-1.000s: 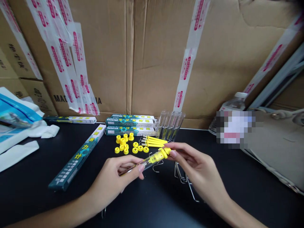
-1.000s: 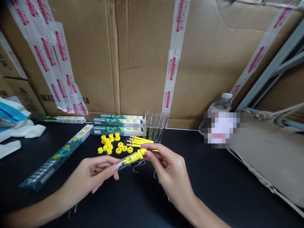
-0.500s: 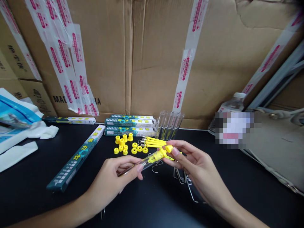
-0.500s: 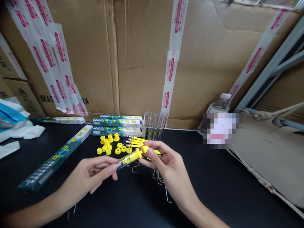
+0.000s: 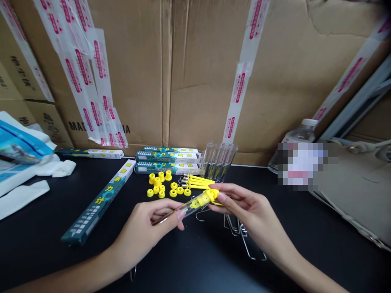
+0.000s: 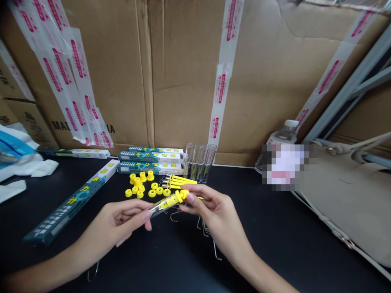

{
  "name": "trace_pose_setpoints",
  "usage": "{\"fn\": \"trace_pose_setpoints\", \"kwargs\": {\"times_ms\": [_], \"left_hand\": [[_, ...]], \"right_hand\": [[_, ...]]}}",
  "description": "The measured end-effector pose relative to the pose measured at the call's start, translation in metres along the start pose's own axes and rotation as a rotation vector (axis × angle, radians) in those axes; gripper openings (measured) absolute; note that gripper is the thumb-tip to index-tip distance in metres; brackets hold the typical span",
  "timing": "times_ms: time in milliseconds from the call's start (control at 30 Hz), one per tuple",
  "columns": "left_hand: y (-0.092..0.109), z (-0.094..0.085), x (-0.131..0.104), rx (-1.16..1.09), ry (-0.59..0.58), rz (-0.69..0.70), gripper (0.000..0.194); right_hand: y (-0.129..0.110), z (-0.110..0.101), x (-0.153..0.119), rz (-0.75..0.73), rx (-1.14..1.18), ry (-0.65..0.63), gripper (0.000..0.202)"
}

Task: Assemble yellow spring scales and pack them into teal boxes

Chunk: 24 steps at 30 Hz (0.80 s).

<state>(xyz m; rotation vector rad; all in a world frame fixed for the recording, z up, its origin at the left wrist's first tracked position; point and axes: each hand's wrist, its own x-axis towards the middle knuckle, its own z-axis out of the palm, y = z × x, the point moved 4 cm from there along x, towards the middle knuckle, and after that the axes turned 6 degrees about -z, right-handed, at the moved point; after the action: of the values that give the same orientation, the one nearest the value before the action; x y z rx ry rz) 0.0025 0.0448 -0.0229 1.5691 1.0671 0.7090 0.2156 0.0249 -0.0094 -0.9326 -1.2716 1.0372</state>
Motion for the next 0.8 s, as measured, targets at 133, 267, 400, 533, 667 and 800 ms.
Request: {"fn": "trace_pose_setpoints", "kwargs": {"times_ms": [133,267,400,533,667,800], "left_hand": [[0.002,0.001,0.000,0.036,0.014,0.007,0.031],[0.004,0.001,0.000,0.044,0.027,0.007,0.030],[0.006,0.002,-0.001,0.036,0.007,0.003,0.030],[0.006,0.005,-0.002,0.061,-0.033,-0.001,0.028],[0.005,0.005,-0.003,0.067,-0.046,-0.002,0.029],[0.005,0.004,-0.002,0.042,-0.040,-0.001,0.029]], "right_hand": [[-0.007,0.000,-0.001,-0.084,-0.125,0.015,0.023],[-0.011,0.000,-0.001,-0.127,-0.260,0.010,0.025],[-0.009,-0.001,-0.001,-0.131,-0.454,-0.049,0.030],[-0.010,0.001,-0.004,-0.236,-0.765,-0.096,0.049],[-0.013,0.004,-0.006,-0.353,-0.891,-0.134,0.051],[-0.015,0.006,-0.005,-0.422,-0.893,-0.198,0.044]]}}
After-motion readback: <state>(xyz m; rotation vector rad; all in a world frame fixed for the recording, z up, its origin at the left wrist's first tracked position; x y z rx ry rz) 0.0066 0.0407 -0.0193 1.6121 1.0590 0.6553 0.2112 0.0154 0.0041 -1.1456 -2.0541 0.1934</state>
